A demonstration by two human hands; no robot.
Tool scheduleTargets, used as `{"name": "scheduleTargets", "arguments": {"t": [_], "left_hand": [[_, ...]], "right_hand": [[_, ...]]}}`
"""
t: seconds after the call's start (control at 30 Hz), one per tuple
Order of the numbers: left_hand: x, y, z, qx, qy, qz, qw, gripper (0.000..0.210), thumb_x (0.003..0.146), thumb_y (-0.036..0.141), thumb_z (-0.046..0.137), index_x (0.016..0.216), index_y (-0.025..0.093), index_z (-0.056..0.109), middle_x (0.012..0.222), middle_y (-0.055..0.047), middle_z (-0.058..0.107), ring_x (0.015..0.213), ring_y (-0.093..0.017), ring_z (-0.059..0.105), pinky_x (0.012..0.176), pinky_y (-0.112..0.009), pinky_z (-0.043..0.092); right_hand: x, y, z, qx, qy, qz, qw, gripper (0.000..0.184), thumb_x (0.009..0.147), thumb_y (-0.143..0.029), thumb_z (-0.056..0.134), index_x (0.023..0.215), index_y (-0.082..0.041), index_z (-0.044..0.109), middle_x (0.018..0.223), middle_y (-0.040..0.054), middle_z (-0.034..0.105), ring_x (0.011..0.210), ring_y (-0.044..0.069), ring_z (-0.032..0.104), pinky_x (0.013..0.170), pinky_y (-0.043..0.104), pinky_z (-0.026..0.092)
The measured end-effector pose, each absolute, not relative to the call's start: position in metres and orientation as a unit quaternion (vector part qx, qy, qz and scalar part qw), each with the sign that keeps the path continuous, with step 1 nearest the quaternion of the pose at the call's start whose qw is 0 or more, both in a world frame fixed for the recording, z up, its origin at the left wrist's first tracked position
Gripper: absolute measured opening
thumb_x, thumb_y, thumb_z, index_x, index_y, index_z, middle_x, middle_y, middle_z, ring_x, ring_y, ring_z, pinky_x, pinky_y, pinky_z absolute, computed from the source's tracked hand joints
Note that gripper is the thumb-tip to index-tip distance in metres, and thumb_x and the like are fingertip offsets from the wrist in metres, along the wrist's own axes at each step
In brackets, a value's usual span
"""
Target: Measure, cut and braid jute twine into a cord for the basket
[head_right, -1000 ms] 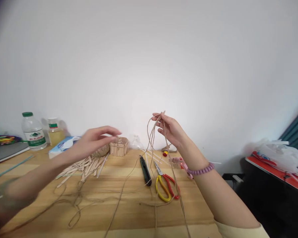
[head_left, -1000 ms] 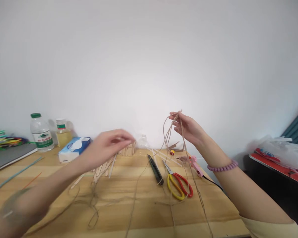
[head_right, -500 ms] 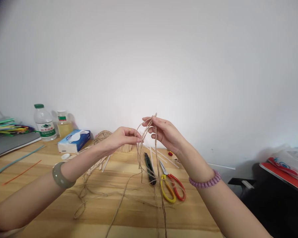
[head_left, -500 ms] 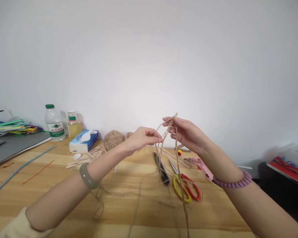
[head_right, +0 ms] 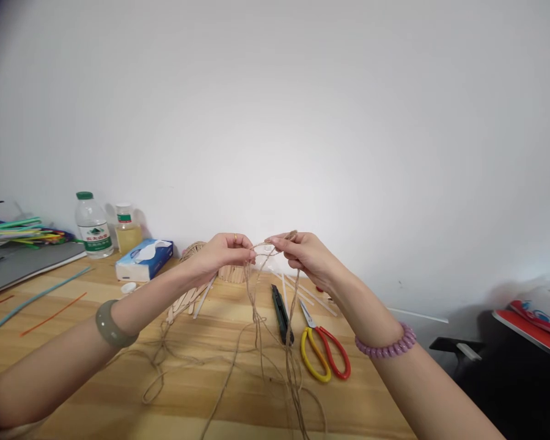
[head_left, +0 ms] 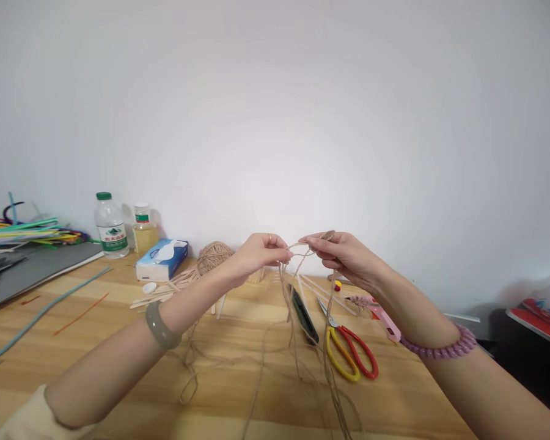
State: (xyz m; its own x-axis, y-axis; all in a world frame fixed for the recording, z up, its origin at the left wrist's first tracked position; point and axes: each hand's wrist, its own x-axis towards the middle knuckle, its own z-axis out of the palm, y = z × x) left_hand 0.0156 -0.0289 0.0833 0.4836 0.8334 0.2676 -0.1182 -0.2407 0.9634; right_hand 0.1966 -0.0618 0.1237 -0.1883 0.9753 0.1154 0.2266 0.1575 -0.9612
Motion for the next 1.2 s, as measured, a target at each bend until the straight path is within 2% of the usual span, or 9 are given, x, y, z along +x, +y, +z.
{"name": "scheduleTargets", "arguments": {"t": [0.17,0.27,0.4,0.6,0.77,0.9,1.07,1.2], "left_hand": [[0.008,-0.027,0.085,0.636,0.235,0.436,0.593,0.017,0.066,0.028,0.065,0.067,0.012,0.058,0.065,-0.002,0.058,0.064,-0.010,0.053,0.067,-0.026,0.040],[0.007,-0.026,0.084,0.611,0.220,0.439,0.621,0.019,0.066,0.028,0.066,0.066,0.012,0.056,0.063,0.000,0.056,0.061,-0.009,0.053,0.066,-0.026,0.041],[0.008,-0.026,0.084,0.595,0.213,0.446,0.634,0.020,0.066,0.029,0.066,0.067,0.012,0.054,0.064,0.000,0.055,0.061,-0.009,0.053,0.066,-0.025,0.042],[0.005,-0.024,0.083,0.576,0.214,0.457,0.643,0.019,0.066,0.027,0.066,0.068,0.012,0.055,0.069,-0.001,0.057,0.065,-0.010,0.054,0.068,-0.026,0.042],[0.002,-0.021,0.079,0.570,0.195,0.445,0.662,0.020,0.066,0.027,0.066,0.067,0.012,0.054,0.062,0.001,0.053,0.060,-0.009,0.052,0.067,-0.026,0.042],[0.002,-0.023,0.080,0.594,0.185,0.432,0.653,0.020,0.067,0.027,0.066,0.065,0.012,0.053,0.057,0.003,0.049,0.055,-0.007,0.050,0.060,-0.022,0.039],[-0.003,-0.023,0.084,0.615,0.182,0.427,0.637,0.018,0.067,0.027,0.067,0.068,0.011,0.057,0.051,0.004,0.045,0.047,-0.004,0.041,0.050,-0.018,0.032],[-0.020,-0.021,0.086,0.628,0.178,0.417,0.632,0.019,0.074,0.031,0.062,0.073,0.011,0.060,0.044,0.008,0.027,0.040,-0.003,0.025,0.043,-0.017,0.023]], "right_hand": [[0.198,-0.060,0.123,-0.452,-0.630,0.461,0.432,0.033,0.063,-0.036,0.071,0.086,-0.013,0.067,0.072,0.0029,0.056,0.047,0.004,0.025,0.040,0.021,0.013],[0.198,-0.062,0.123,-0.446,-0.645,0.466,0.410,0.035,0.062,-0.031,0.073,0.092,-0.016,0.066,0.079,0.0036,0.059,0.049,0.004,0.029,0.041,0.020,0.018],[0.196,-0.065,0.123,-0.441,-0.656,0.475,0.387,0.045,0.059,-0.021,0.075,0.102,-0.020,0.063,0.090,0.0035,0.059,0.058,0.006,0.040,0.043,0.019,0.023],[0.196,-0.064,0.119,-0.383,-0.631,0.523,0.426,0.033,0.067,-0.023,0.071,0.098,-0.017,0.065,0.088,0.0036,0.057,0.051,0.003,0.029,0.041,0.019,0.019],[0.195,-0.063,0.117,-0.357,-0.600,0.513,0.499,0.026,0.071,-0.022,0.068,0.097,-0.018,0.065,0.084,0.0032,0.060,0.049,0.003,0.027,0.040,0.018,0.021],[0.194,-0.061,0.118,-0.342,-0.579,0.519,0.527,0.017,0.072,-0.022,0.067,0.087,-0.014,0.066,0.075,0.0018,0.059,0.045,0.001,0.025,0.036,0.014,0.019],[0.198,-0.058,0.119,-0.347,-0.538,0.553,0.534,0.013,0.075,-0.021,0.063,0.086,-0.014,0.064,0.085,0.0039,0.060,0.048,0.001,0.035,0.038,0.010,0.029],[0.209,-0.058,0.130,-0.342,-0.476,0.602,0.542,0.002,0.077,-0.015,0.058,0.078,-0.014,0.059,0.065,-0.0028,0.049,0.043,0.001,0.030,0.034,0.009,0.023]]}}
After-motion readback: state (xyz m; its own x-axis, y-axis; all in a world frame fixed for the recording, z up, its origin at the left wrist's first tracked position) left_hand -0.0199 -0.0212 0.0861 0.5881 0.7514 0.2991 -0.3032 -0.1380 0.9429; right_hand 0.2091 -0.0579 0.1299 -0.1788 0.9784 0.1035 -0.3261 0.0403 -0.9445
